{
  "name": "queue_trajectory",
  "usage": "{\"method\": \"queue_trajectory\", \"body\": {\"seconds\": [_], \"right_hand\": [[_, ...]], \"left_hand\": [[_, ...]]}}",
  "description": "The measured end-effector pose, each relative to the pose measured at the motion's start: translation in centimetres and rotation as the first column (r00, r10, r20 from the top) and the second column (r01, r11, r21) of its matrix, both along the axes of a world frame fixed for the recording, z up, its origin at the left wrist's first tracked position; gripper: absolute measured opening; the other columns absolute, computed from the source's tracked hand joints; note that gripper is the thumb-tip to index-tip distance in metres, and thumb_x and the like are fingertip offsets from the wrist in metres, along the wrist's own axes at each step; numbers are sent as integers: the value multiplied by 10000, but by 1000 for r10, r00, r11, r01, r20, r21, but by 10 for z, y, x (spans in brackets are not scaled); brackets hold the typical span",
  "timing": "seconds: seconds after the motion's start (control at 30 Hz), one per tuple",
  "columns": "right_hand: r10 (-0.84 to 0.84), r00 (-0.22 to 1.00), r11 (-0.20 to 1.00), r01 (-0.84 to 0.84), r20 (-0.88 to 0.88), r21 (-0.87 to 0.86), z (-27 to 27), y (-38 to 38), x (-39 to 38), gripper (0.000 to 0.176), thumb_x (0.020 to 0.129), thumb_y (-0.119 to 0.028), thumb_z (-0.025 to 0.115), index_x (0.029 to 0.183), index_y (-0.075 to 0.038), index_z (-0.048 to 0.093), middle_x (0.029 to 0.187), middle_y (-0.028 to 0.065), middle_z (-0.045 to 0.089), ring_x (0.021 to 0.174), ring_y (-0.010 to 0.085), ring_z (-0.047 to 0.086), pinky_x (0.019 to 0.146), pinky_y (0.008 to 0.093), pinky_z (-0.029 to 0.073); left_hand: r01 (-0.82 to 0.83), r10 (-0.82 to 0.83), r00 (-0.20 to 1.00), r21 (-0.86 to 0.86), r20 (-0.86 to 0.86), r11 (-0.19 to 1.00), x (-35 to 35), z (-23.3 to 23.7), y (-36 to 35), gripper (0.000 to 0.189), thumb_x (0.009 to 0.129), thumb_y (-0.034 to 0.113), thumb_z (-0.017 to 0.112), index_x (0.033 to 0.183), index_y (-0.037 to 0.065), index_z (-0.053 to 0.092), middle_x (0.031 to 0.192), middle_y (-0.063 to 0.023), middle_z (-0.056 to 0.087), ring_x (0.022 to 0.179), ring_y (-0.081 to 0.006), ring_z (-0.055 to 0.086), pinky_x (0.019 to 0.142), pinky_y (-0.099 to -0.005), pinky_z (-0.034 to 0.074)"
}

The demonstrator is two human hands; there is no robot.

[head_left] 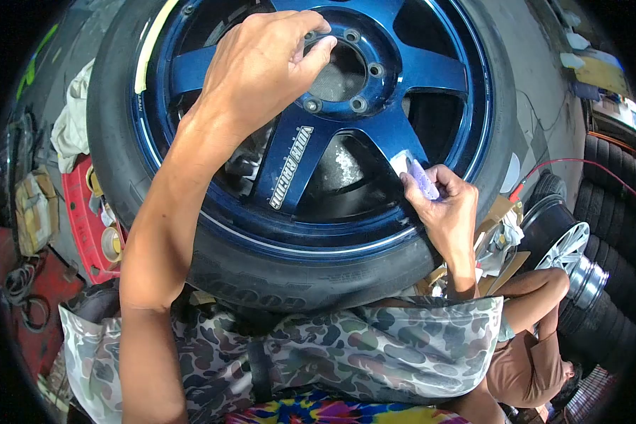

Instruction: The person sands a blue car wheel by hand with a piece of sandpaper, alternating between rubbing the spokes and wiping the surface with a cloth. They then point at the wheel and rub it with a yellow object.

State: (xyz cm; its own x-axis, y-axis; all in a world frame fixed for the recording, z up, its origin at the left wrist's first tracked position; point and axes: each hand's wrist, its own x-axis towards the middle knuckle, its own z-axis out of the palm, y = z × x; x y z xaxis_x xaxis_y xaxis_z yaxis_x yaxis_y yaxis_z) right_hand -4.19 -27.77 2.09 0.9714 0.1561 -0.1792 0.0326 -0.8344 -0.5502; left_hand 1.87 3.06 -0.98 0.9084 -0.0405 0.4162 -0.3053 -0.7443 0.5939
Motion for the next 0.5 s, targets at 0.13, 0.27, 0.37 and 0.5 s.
{"method": "queue_trajectory", "body": {"seconds": [0.13,0.27,0.37,0.5], "right_hand": [[-84,996,996,84,14,17,-2,-1,7,308,903,-217,878,809,18,702,657,-33,547,659,44,462,589,260,421],[-4,1000,1000,4,2,7,1,-1,2,319,898,-210,887,793,11,683,670,-39,544,671,37,465,590,251,408],[-128,991,988,130,-28,87,-5,-2,6,314,899,-198,886,787,6,674,671,-46,539,672,36,458,590,251,401],[-1,1000,1000,2,-23,27,-1,-4,1,296,913,-193,884,802,7,697,704,-61,571,685,30,478,609,236,410]], "left_hand": [[3,-3,1000,-13,-1,1000,-1,1,-1,222,972,183,792,1148,49,806,717,-78,654,579,-171,592,567,-324,482],[36,-35,997,-14,68,999,2,-6,2,234,956,172,815,1142,32,802,703,-80,647,569,-170,580,559,-330,470],[12,-15,999,-66,-46,998,-4,22,-5,165,933,126,765,1013,-17,774,834,-190,737,665,-313,685,635,-406,541],[7,-11,999,-69,-53,998,-1,12,-2,169,931,131,768,1011,-18,774,830,-187,736,657,-316,680,635,-406,541]]}}
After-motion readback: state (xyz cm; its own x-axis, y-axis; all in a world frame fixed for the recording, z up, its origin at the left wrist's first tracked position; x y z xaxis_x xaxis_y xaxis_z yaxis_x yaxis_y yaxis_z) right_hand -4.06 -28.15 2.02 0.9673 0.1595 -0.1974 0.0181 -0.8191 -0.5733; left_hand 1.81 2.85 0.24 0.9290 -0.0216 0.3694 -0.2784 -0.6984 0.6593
